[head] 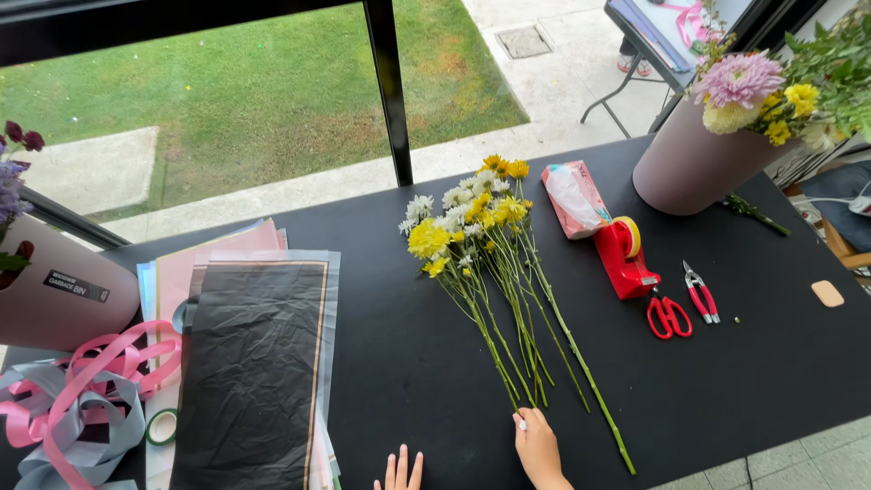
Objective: The person prepares flowers by using shears to cut the stems and removing leaves from them by hand before placing them on a table.
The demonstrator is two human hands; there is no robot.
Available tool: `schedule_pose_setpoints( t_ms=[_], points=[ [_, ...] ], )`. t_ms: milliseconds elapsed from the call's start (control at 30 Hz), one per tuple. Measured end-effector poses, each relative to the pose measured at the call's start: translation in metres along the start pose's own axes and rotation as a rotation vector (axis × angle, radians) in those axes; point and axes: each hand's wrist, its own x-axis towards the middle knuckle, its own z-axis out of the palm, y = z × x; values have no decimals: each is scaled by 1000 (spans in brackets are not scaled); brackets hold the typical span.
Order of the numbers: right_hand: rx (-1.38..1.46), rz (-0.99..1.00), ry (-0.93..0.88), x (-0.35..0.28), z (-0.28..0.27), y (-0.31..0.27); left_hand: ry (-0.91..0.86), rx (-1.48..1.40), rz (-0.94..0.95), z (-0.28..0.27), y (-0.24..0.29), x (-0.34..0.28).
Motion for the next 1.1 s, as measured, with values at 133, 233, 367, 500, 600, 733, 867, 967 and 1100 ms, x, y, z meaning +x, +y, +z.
schedule_pose_setpoints(
  t_ms=[133, 233, 367, 500, 600, 733, 867, 967, 1100],
  points=[
    [-22, -12, -10, -3, -9, 15, 159, -5, -48, -31, -5, 18],
    [-46, -50, -69, -5, -23, 34, -994, -87, 112, -82, -9, 35],
    [-176, -250, -101, 7, -44, 57, -405, -126, 223, -73, 11, 26],
    [-251, -495, -118, 16, -65, 81, 118, -42, 348, -81, 49, 25],
    [-412, -652, -151, 24, -76, 100, 301, -42, 406, -99, 78, 32],
    [-405, -720, -206, 29, -95, 113, 285, -33, 435, -86, 106, 34],
    [-399, -825, -231, 30, -103, 120, 114, -54, 445, -69, 119, 18],
    [-391, -884, -230, 40, -102, 119, 127, -23, 425, -69, 124, 21],
    [-386, -902, -259, 36, -106, 127, 95, -24, 435, -70, 128, 10]
  ],
)
